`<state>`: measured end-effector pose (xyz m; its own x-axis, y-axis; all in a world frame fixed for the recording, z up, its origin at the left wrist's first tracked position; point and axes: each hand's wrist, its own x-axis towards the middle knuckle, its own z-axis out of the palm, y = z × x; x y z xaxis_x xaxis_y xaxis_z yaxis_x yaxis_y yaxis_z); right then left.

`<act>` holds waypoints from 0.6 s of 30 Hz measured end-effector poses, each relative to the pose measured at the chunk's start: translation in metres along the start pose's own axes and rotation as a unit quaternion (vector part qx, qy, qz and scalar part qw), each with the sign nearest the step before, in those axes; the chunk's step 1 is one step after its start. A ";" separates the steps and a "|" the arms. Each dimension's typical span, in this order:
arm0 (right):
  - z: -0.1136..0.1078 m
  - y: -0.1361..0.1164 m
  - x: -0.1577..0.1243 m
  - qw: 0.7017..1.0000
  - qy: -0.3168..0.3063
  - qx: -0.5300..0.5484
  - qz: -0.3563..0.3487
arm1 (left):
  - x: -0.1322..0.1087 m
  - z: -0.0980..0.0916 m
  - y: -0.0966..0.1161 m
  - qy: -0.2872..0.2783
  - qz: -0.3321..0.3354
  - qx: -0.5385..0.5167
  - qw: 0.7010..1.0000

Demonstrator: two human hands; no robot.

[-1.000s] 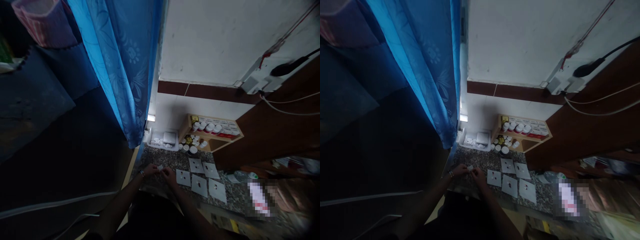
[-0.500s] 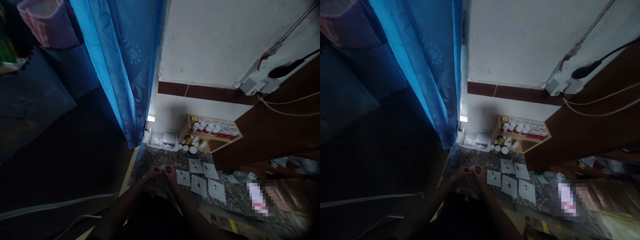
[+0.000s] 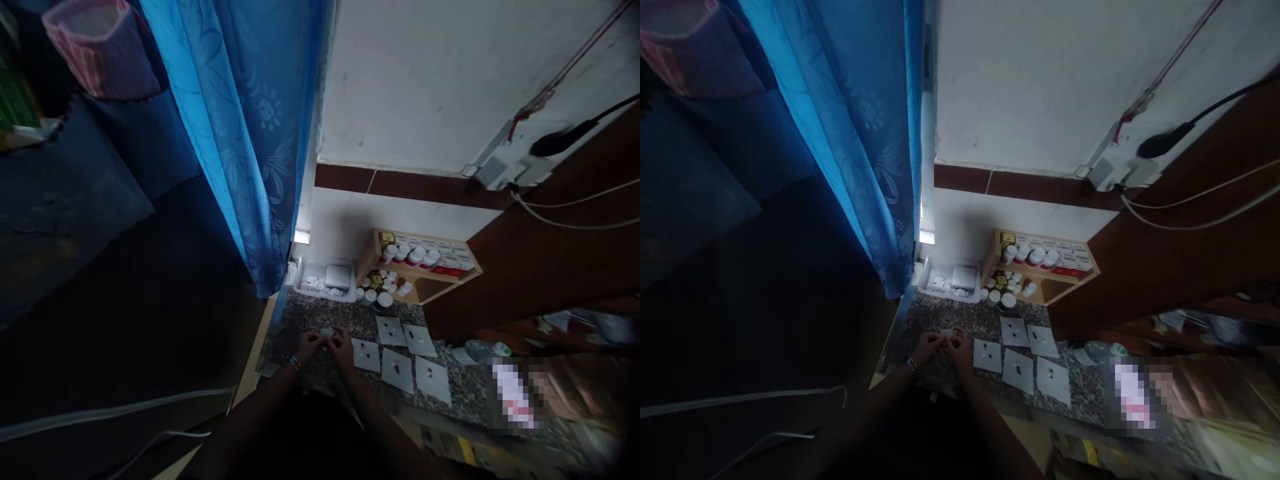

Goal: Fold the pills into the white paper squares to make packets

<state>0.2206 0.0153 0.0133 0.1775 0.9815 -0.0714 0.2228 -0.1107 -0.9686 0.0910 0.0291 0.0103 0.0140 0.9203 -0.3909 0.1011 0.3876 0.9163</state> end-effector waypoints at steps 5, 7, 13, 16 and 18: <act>-0.008 -0.011 -0.003 0.991 -0.044 -0.101 -0.076 | 0.000 -0.006 0.009 -0.014 -0.006 0.028 1.000; -0.010 -0.014 -0.001 0.989 -0.072 -0.107 -0.078 | 0.000 -0.011 0.011 -0.032 -0.005 0.046 0.998; -0.016 -0.018 0.010 0.982 -0.169 -0.065 -0.055 | -0.002 -0.022 0.011 -0.062 0.049 0.085 0.993; -0.019 -0.017 0.013 0.978 -0.191 -0.070 -0.048 | -0.002 -0.024 0.009 -0.087 0.064 0.085 0.991; -0.019 -0.014 0.014 0.978 -0.193 -0.070 -0.040 | -0.003 -0.024 0.007 -0.103 0.061 0.085 0.989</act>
<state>0.2378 0.0278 0.0299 -0.2142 0.9709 -0.1070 0.3548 -0.0247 -0.9346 0.0673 0.0303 0.0196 0.2366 0.9228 -0.3040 0.2525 0.2437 0.9364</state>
